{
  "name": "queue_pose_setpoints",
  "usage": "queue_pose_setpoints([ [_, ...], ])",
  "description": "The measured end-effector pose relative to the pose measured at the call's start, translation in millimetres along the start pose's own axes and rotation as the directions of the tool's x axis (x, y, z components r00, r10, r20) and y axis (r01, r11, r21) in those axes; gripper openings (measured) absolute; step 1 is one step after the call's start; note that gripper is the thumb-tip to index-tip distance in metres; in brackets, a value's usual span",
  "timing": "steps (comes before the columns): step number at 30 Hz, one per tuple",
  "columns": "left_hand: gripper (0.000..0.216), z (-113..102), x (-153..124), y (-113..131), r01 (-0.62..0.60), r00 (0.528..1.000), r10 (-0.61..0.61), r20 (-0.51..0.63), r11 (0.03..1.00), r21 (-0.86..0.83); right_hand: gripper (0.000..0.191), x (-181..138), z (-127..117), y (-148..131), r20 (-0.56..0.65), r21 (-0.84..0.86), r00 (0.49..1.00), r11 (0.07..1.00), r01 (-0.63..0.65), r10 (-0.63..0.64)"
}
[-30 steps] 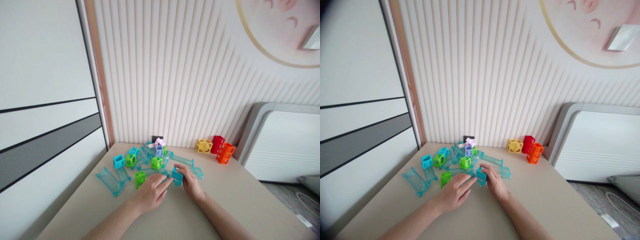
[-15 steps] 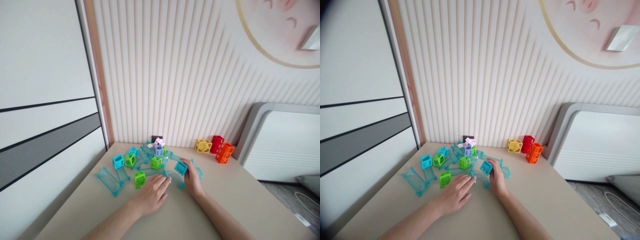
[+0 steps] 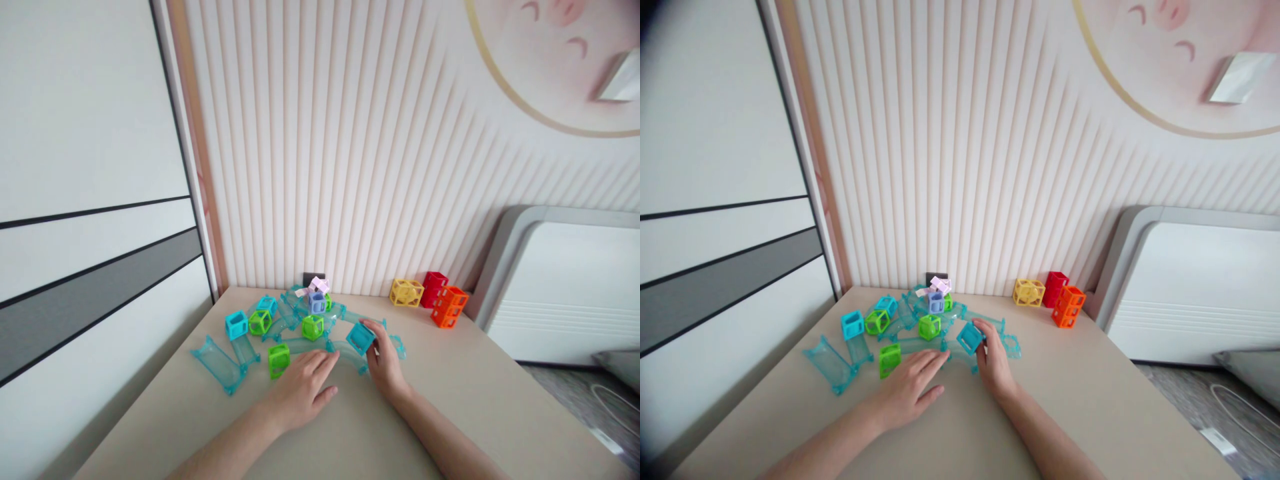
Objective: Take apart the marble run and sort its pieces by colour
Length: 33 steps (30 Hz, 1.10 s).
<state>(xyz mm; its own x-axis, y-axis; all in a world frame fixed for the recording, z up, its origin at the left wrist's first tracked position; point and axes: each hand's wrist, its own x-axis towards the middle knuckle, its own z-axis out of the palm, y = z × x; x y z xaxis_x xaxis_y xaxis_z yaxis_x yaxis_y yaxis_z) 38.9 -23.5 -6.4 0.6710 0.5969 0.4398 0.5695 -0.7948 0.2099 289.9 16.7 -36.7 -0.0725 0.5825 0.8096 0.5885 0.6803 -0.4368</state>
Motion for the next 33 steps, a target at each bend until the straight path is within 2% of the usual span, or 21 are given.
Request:
queue_pose_setpoints([
  [2, 0.05, -2, 1, 3, 0.003, 1.0, -0.004, -0.018, 1.0, -0.029, 0.052, -2, -2, -8, 0.076, 0.01, 0.989, 0.992, 0.124, -0.124],
  [5, 0.038, -4, 1, 5, -0.019, 0.999, 0.017, -0.033, 0.997, -0.079, 0.058, -3, -5, -22, 0.238, 0.014, 0.929, 0.957, 0.289, -0.284],
  [9, 0.032, -4, 1, 4, -0.036, 0.997, 0.027, -0.067, 0.99, -0.14, 0.064, -2, -8, -36, 0.36, -0.036, 0.867, 0.924, 0.381, -0.344],
  [13, 0.032, -6, 2, 4, -0.042, 0.996, 0.029, -0.085, 0.989, -0.145, 0.067, -1, -8, -38, 0.356, -0.053, 0.858, 0.909, 0.414, -0.37],
  [18, 0.031, -22, -2, -2, -0.04, 0.973, 0.028, -0.228, 0.998, -0.049, 0.067, -5, -10, -29, 0.285, -0.029, 0.907, 0.943, 0.33, -0.309],
  [21, 0.03, -45, -12, -26, 0.012, 0.947, 0.014, -0.322, 0.997, 0.078, 0.068, -7, -11, -25, 0.281, -0.045, 0.92, 0.954, 0.298, -0.274],
  [23, 0.029, -62, -24, -54, 0.146, 0.927, -0.082, -0.366, 0.977, 0.152, 0.068, -6, -11, -25, 0.274, -0.051, 0.926, 0.957, 0.285, -0.261],
  [26, 0.029, -82, -47, -102, 0.406, 0.874, -0.301, -0.38, 0.884, 0.233, 0.07, -3, -10, -29, 0.298, -0.041, 0.925, 0.965, 0.258, -0.234],
  [29, 0.033, -84, -69, -140, 0.524, 0.833, -0.431, -0.347, 0.814, 0.249, 0.072, -3, -9, -33, 0.36, -0.024, 0.903, 0.965, 0.26, -0.234],
  [33, 0.041, -67, -85, -157, 0.583, 0.805, -0.514, -0.298, 0.78, 0.229, 0.068, -4, -8, -34, 0.429, -0.027, 0.865, 0.954, 0.298, -0.258],
])
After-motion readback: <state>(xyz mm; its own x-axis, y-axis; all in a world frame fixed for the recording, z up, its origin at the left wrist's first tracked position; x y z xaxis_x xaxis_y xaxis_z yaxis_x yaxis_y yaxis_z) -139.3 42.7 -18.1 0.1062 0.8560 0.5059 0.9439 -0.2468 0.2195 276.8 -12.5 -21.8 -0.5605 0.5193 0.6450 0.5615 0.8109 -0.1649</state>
